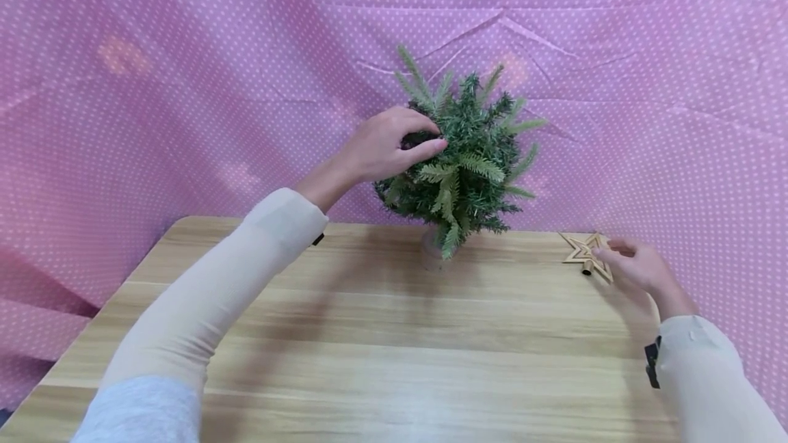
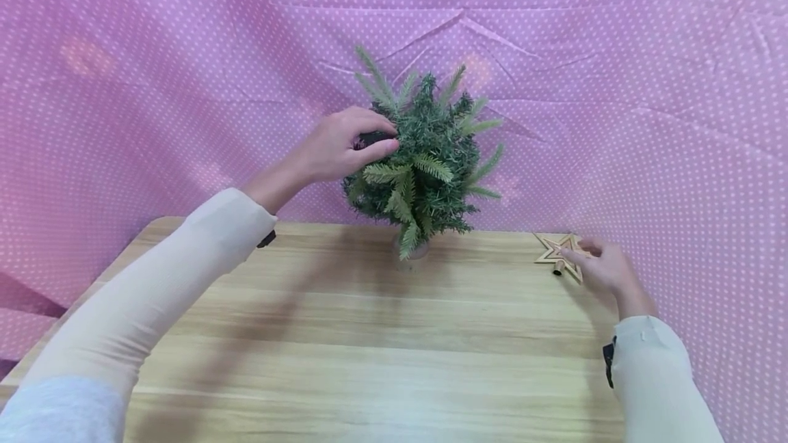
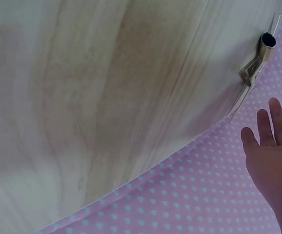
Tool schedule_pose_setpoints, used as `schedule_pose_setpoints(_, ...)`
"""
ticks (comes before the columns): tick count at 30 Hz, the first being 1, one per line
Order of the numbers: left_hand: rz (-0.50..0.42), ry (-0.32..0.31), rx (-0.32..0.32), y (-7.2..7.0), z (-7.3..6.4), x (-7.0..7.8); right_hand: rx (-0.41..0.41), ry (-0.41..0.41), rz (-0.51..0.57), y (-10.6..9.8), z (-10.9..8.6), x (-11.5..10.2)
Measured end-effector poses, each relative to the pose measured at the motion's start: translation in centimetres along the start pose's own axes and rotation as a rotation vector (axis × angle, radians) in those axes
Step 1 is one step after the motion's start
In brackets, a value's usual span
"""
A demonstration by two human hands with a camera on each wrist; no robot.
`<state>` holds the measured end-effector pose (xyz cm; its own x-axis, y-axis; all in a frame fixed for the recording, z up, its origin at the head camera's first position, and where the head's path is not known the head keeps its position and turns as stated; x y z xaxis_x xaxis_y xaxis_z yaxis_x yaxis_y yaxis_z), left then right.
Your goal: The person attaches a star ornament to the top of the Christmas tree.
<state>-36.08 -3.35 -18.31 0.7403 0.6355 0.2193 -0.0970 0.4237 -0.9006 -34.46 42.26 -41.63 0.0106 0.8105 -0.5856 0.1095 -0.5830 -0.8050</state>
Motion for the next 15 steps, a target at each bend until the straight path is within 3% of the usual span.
schedule_pose_setpoints(8,0.021,-0.012,-0.002,0.0,0.1,0.0,-0.065,0.058,-0.043,0.3,0.0,0.9)
schedule_pose_setpoints(15,0.046,-0.048,-0.015,0.2,0.3,0.1,-0.044,0.027,-0.060,0.6,0.0,1.5)
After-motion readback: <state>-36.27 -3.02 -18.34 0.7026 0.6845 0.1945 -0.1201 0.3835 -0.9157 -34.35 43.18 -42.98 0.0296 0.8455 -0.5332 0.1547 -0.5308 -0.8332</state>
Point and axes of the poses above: each hand's wrist, its own z-axis towards the middle knuckle, its own y-axis out of the palm, x = y × z, the point moved 7 cm from there along z, towards the middle knuckle, and after that the axes turned 3 degrees about -x, right-handed, at the moved point
